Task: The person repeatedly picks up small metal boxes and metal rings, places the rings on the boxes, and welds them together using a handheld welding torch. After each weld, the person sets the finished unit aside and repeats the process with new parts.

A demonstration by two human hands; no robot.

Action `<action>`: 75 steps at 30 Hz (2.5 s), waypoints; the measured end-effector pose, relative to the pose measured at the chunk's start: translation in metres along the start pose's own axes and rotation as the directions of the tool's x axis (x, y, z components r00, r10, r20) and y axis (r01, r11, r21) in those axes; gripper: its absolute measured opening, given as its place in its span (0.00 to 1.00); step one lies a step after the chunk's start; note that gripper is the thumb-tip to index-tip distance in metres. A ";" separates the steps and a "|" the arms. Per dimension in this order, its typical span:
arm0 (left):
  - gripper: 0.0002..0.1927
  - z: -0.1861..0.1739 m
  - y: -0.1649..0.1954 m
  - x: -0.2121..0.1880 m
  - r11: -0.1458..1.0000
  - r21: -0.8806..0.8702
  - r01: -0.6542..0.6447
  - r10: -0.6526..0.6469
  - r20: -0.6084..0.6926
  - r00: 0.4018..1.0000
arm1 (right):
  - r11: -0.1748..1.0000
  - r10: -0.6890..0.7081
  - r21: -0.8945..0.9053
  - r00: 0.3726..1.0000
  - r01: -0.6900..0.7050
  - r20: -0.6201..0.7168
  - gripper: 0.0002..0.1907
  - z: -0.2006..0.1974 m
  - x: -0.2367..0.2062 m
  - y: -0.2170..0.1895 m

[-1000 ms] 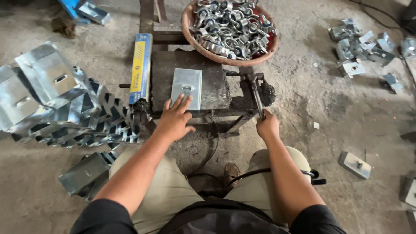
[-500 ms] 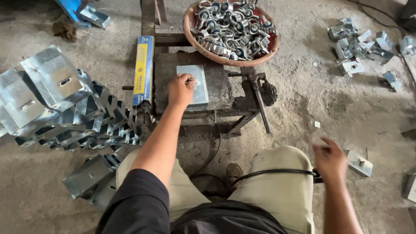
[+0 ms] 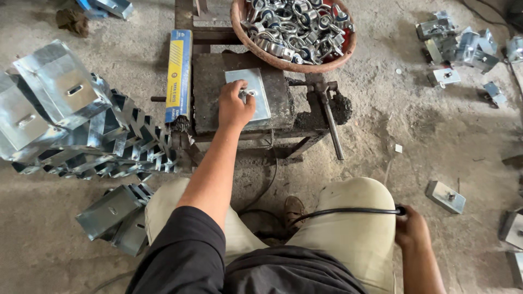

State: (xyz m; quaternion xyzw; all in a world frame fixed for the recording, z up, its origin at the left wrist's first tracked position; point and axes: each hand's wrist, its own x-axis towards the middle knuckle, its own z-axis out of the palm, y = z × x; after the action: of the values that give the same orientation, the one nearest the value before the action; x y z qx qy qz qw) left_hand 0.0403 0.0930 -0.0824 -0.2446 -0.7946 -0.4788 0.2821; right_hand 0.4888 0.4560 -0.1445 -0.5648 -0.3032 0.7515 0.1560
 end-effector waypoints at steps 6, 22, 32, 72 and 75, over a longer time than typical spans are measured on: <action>0.07 -0.004 -0.002 0.000 0.999 -0.021 0.038 -0.038 -0.004 0.999 | 0.770 -0.623 0.298 0.766 0.564 0.161 0.39 0.091 -0.051 -0.054; 0.05 0.008 0.003 0.007 0.999 0.014 0.043 -0.042 -0.060 0.997 | 0.894 -0.420 0.156 0.664 0.420 0.619 0.24 0.302 -0.083 0.046; 0.05 0.018 0.002 0.005 0.993 -0.026 0.112 -0.114 -0.090 0.989 | 0.602 -0.521 -0.068 0.456 0.796 0.722 0.28 0.323 -0.056 0.051; 0.02 0.025 -0.003 -0.004 0.979 -0.021 0.202 -0.202 -0.010 0.979 | 0.452 -0.516 -0.135 0.382 0.882 0.767 0.32 0.323 -0.067 0.061; 0.02 0.024 -0.003 -0.004 0.981 -0.010 0.191 -0.191 -0.017 0.981 | 0.438 -0.518 -0.162 0.396 0.884 0.758 0.33 0.323 -0.068 0.061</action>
State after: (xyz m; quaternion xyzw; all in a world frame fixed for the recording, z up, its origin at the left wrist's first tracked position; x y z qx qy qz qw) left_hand 0.0358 0.1124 -0.0963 -0.1641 -0.8099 -0.5092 0.2407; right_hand 0.2119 0.2799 -0.0740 -0.1116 -0.7549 0.6147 0.1996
